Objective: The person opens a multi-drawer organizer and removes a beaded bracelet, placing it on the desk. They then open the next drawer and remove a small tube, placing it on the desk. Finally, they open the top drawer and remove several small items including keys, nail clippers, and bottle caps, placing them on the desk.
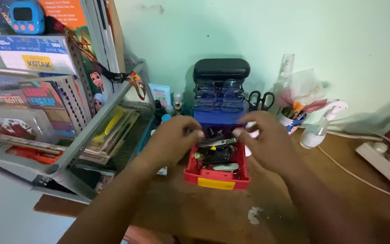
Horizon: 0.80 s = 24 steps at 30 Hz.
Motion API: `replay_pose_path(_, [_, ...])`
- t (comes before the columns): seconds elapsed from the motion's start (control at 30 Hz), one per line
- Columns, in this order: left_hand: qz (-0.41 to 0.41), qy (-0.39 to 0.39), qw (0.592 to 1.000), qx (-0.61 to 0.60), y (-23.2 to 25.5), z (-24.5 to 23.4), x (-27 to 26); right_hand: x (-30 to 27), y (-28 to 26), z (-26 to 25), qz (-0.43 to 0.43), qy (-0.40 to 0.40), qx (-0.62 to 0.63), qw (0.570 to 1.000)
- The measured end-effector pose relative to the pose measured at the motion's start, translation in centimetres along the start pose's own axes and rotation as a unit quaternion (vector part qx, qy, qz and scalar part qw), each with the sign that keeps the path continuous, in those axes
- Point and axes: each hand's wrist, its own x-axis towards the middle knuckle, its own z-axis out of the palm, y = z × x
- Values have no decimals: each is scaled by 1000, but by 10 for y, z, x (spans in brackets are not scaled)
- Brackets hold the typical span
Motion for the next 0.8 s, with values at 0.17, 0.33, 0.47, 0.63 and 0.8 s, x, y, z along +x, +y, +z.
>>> replay_pose_path(0.17, [-142, 44, 978, -147, -34, 26, 15, -17, 4, 11, 193, -8, 104, 976])
replay_pose_path(0.33, [-212, 27, 892, -398, -54, 40, 26, -15, 12, 25, 257, 4, 236, 937])
replay_pose_path(0.47, [-200, 9, 874, -443, -60, 53, 25, -17, 20, 29, 309, -31, 296, 903])
replay_pose_path(0.63, [-197, 1, 864, -463, -57, 55, 17, -13, 36, 43, 313, -35, 372, 873])
replay_pose_path(0.8, [-186, -47, 849, -492, -45, 45, 1, -18, 39, 45, 320, -51, 417, 849])
